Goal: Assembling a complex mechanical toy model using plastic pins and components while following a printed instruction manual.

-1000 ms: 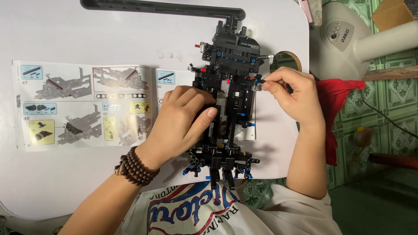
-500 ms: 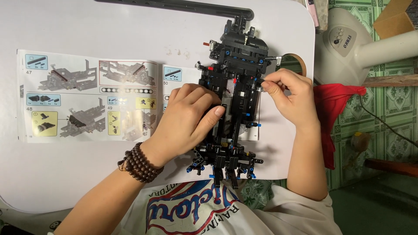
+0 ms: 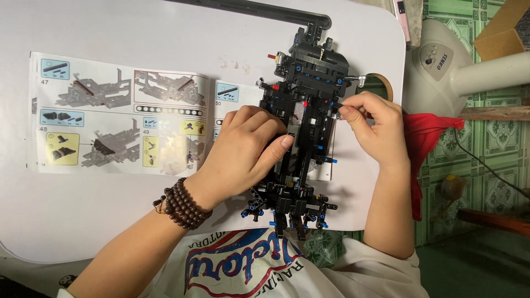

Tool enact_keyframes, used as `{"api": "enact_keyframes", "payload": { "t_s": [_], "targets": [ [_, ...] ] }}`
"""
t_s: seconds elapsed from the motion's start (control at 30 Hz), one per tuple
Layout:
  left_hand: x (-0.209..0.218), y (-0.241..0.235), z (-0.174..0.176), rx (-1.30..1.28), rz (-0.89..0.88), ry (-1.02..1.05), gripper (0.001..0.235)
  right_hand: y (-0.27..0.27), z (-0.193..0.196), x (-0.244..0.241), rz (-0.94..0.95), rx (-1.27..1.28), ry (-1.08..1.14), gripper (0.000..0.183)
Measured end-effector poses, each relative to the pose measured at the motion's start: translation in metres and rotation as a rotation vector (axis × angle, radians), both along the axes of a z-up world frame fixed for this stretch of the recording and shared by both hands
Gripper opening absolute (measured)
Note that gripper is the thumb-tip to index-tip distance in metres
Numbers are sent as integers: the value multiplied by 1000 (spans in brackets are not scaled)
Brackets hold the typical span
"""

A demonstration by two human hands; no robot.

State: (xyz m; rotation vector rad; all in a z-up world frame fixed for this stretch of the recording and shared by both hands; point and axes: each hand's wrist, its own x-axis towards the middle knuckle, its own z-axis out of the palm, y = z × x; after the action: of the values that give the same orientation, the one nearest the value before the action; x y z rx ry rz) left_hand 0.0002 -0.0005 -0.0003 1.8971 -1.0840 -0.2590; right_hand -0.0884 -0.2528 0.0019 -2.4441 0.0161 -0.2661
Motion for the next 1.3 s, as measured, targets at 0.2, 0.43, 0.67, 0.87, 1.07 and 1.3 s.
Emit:
{"api": "enact_keyframes", "payload": {
  "t_s": [0.2,0.43,0.67,0.87,1.07,1.3],
  "targets": [
    [-3,1,-1,-13,53,-59,34,5,3,-1,-23,23,7,4],
    [-13,2,-9,-146,110,-105,41,4,-7,-5,-63,-8,13,3],
    [-16,-1,-15,-114,131,-117,42,-5,-14,-12,-56,-17,6,4],
    [-16,-1,-15,-102,130,-114,43,-4,-14,-12,-76,11,29,3],
    [-16,0,-15,-103,134,-121,43,-6,-13,-12,-73,-7,33,3],
    [-15,0,-14,-102,125,-116,43,-5,-11,-12,-67,-26,27,3]
  ]
}}
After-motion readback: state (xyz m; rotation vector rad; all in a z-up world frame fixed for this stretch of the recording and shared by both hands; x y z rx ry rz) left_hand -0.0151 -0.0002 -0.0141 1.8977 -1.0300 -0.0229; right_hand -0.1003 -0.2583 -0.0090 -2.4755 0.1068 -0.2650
